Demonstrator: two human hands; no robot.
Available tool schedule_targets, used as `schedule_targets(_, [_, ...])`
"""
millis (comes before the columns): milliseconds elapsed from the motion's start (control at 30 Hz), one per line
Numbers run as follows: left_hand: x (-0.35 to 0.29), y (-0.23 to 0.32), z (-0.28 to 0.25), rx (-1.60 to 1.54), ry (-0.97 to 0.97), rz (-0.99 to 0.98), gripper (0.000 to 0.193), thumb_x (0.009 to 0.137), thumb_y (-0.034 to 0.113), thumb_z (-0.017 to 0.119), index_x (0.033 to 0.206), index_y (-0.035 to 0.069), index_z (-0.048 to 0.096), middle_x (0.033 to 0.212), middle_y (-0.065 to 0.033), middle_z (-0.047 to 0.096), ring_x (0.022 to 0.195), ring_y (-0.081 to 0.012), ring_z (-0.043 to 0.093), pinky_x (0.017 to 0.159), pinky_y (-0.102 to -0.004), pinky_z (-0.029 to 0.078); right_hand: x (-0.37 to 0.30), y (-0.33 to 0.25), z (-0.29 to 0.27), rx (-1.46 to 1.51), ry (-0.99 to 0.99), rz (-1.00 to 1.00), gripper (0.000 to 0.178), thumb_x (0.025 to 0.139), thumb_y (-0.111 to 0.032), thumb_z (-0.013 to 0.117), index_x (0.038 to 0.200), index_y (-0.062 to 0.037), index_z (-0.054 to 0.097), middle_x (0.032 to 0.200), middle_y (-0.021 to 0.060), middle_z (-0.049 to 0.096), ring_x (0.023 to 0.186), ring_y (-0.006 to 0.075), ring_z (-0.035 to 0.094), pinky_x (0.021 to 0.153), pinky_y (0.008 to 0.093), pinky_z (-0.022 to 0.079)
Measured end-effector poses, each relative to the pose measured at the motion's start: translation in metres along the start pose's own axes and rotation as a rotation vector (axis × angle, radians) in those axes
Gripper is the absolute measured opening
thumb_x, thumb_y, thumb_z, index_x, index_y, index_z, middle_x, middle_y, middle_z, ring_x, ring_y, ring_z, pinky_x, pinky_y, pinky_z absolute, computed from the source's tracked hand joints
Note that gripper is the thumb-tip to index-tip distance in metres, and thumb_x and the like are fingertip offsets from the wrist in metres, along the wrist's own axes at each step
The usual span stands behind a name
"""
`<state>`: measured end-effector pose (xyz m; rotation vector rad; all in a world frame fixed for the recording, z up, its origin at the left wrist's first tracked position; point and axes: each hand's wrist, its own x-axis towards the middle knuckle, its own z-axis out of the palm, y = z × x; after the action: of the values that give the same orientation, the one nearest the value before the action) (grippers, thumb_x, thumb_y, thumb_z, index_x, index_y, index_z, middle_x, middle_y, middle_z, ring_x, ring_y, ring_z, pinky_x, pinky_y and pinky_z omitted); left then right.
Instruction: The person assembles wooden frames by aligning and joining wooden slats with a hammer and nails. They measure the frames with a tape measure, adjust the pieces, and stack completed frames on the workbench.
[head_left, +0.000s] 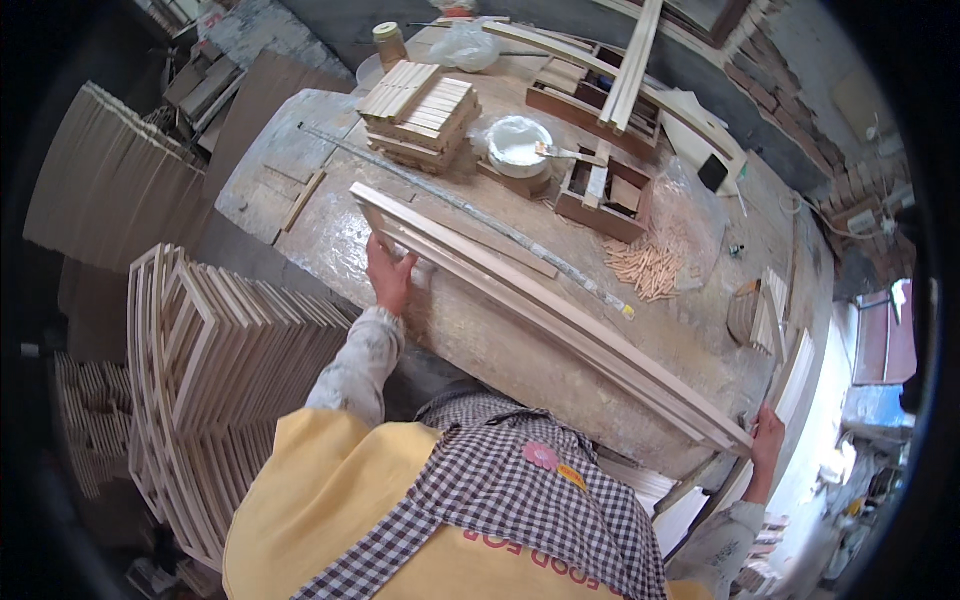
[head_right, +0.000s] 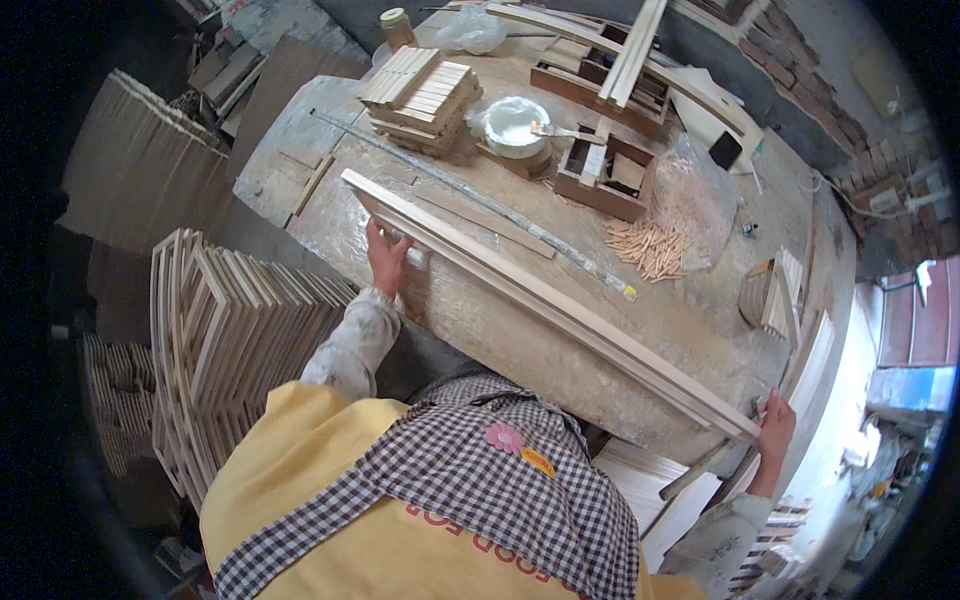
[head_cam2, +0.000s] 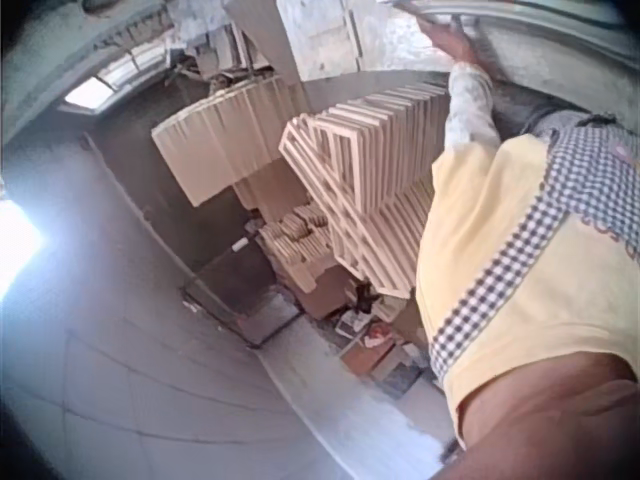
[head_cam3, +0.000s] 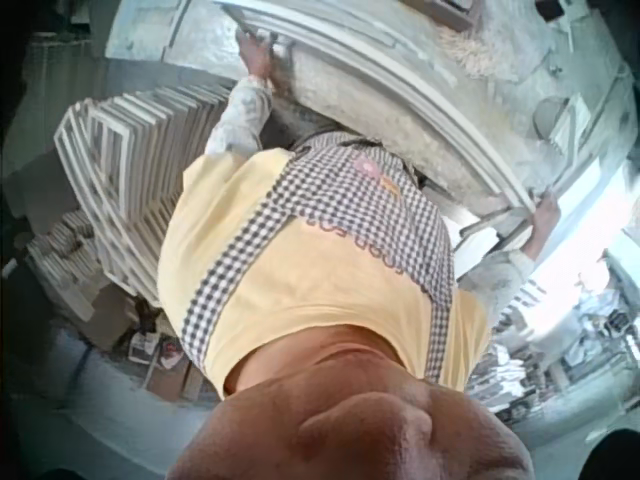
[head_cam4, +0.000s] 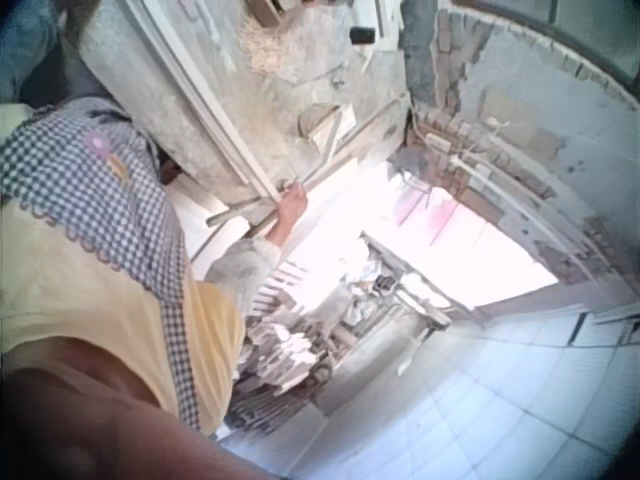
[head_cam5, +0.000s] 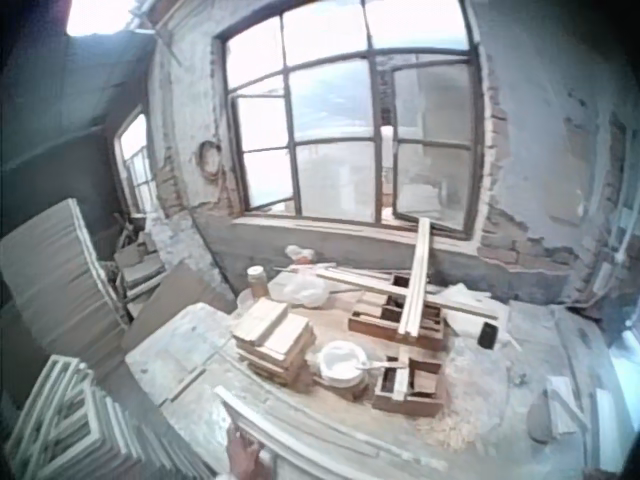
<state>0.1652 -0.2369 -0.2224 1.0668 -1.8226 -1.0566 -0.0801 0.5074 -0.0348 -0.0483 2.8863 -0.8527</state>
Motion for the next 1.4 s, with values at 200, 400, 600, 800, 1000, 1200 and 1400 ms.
schedule_targets(200, [0.025, -0.009, 0.016, 0.015, -0.11, -0.06, 0.061, 0.071, 0.019, 0.087, 0.121, 0.006, 0.053, 0.107, -0.0172, 0.067, 0.097, -0.0336, 0.068, 0.086, -0.0429, 0.053, 0.009, -0.004, -0.003, 0.02, -0.003, -0.003, 0.06, 0.104, -0.052, 0.053, 0.068, -0.0049, 0.059, 0.055, -0.0012, 0.048, 0.052, 0.0094, 0.046, 0.052, 0.0284, 0.036])
schedule_targets(400, [0.037, 0.014, 0.009, 0.27, -0.248, 0.047, 0.055, 0.068, 0.018, 0.087, 0.114, 0.007, 0.058, 0.103, -0.0091, 0.061, 0.09, -0.0221, 0.061, 0.083, -0.0358, 0.051, 0.013, -0.003, -0.005, 0.037, -0.004, 0.003, 0.059, 0.104, -0.052, 0.054, 0.068, -0.0055, 0.059, 0.057, -0.0019, 0.047, 0.056, 0.0091, 0.044, 0.054, 0.0285, 0.035])
schedule_targets(600, [0.04, 0.025, 0.002, 0.412, -0.301, 0.049, 0.054, 0.069, 0.026, 0.088, 0.111, 0.007, 0.06, 0.105, -0.0118, 0.061, 0.099, -0.029, 0.06, 0.088, -0.0404, 0.046, 0.018, -0.004, -0.002, -0.012, 0.023, -0.003, 0.061, 0.103, -0.054, 0.055, 0.066, -0.0044, 0.058, 0.058, -0.0017, 0.047, 0.057, 0.0104, 0.044, 0.055, 0.0299, 0.035])
schedule_targets(800, [0.04, 0.027, 0.001, 0.429, -0.308, 0.035, 0.053, 0.07, 0.028, 0.088, 0.11, 0.006, 0.061, 0.106, -0.0117, 0.062, 0.099, -0.0302, 0.06, 0.089, -0.0424, 0.047, 0.015, -0.008, -0.003, -0.068, -0.003, -0.016, 0.061, 0.103, -0.054, 0.052, 0.069, -0.0038, 0.059, 0.059, -0.0006, 0.048, 0.057, 0.011, 0.044, 0.055, 0.0309, 0.035])
schedule_targets(1000, [0.066, 0.032, -0.019, 0.764, -0.486, -0.083, 0.05, 0.081, 0.02, 0.077, 0.129, 0.015, 0.063, 0.123, -0.0137, 0.062, 0.121, -0.0359, 0.059, 0.103, -0.051, 0.044, 0.007, -0.021, 0.003, -0.117, -0.006, -0.026, 0.06, 0.104, -0.053, 0.051, 0.07, -0.0038, 0.058, 0.059, -0.0003, 0.046, 0.058, 0.012, 0.044, 0.056, 0.0322, 0.035])
schedule_targets(1200, [0.143, 0.221, -0.032, 0.174, 0.075, 0.742, 0.047, 0.086, -0.003, 0.052, 0.13, 0.008, 0.062, 0.116, -0.0208, 0.064, 0.109, -0.0374, 0.059, 0.097, -0.0451, 0.046, -0.016, -0.017, -0.005, -0.125, 0.018, 0.007, 0.061, 0.103, -0.052, 0.052, 0.068, -0.0031, 0.057, 0.057, 0.0015, 0.046, 0.056, 0.0131, 0.045, 0.055, 0.0334, 0.035])
schedule_targets(1400, [0.092, 0.22, 0.013, 0.836, -0.663, 0.45, 0.034, 0.092, 0.013, 0.057, 0.123, 0.014, 0.068, 0.107, -0.0156, 0.071, 0.103, -0.0371, 0.067, 0.088, -0.049, 0.053, -0.024, -0.012, 0.002, -0.138, 0.008, 0.026, 0.055, 0.104, -0.05, 0.052, 0.076, -0.0029, 0.06, 0.062, 0.0016, 0.05, 0.059, 0.0134, 0.048, 0.057, 0.0323, 0.038])
